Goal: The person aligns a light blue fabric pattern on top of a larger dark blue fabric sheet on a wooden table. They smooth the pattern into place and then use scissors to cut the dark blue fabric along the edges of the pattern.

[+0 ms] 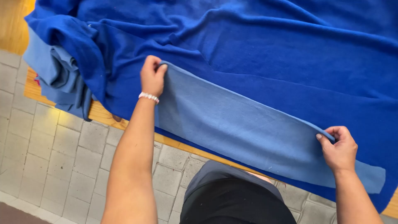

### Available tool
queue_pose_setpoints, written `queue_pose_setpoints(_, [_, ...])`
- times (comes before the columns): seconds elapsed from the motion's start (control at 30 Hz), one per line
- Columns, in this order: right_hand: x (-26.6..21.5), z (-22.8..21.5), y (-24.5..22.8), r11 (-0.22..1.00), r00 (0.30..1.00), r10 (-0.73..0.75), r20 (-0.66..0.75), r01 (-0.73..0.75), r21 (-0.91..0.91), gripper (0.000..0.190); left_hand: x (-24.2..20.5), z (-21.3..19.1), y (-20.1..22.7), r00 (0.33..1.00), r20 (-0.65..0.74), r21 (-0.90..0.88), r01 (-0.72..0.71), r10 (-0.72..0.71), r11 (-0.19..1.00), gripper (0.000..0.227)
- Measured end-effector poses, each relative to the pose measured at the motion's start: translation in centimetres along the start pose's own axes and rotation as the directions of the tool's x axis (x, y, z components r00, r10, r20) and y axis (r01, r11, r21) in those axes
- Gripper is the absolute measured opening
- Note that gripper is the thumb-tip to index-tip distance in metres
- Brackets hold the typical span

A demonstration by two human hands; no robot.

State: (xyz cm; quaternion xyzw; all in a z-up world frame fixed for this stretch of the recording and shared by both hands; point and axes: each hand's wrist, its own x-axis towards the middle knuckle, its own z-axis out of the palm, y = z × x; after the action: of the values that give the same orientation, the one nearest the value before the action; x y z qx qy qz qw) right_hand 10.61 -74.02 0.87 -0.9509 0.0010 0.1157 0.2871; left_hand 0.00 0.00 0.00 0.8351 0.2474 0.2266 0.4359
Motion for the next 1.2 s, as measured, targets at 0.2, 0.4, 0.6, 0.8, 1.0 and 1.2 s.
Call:
queue_pose_setpoints(0.2, [-2.5,-0.8,3.5,0.949,0.939,-0.315,-0.137,0.315,-0.021,0.015,-8.9,-6.0,10.1,0.946,-0.282,0.076,-0.146,0.162,0.986,0.009])
queue_pose_setpoints(0.4, [-8.9,-4.0,4.0,0.929,0.892,-0.367,-0.266,0.364,-0.059,0.02,-17.0,-10.8,14.0,0.852,-0.41,0.426,-0.138,0.327,0.894,0.035])
queue_pose_setpoints(0.6, [-6.0,-7.0,2.8,0.905,0.902,-0.402,-0.157,0.366,-0.215,0.019,-12.1,-11.6,13.4,0.917,-0.116,0.535,-0.267,0.382,0.802,0.002])
queue_pose_setpoints(0.8, [3.6,1.7,5.2,0.79,0.861,-0.494,-0.121,0.387,-0.475,0.034,-4.8,0.0,-1.8,0.992,-0.099,0.536,-0.013,0.078,0.844,0.009])
queue_pose_setpoints(1.0, [3.3,2.6,7.2,0.786,0.839,-0.521,-0.156,0.399,-0.473,0.034,-2.9,0.2,-2.7,0.976,-0.08,0.473,-0.142,0.202,0.87,0.012])
queue_pose_setpoints(1.2, [4.6,3.1,11.4,0.681,0.832,-0.548,-0.087,0.383,-0.625,0.038,-1.4,0.1,-2.9,0.998,-0.046,0.393,-0.025,0.047,0.919,0.016])
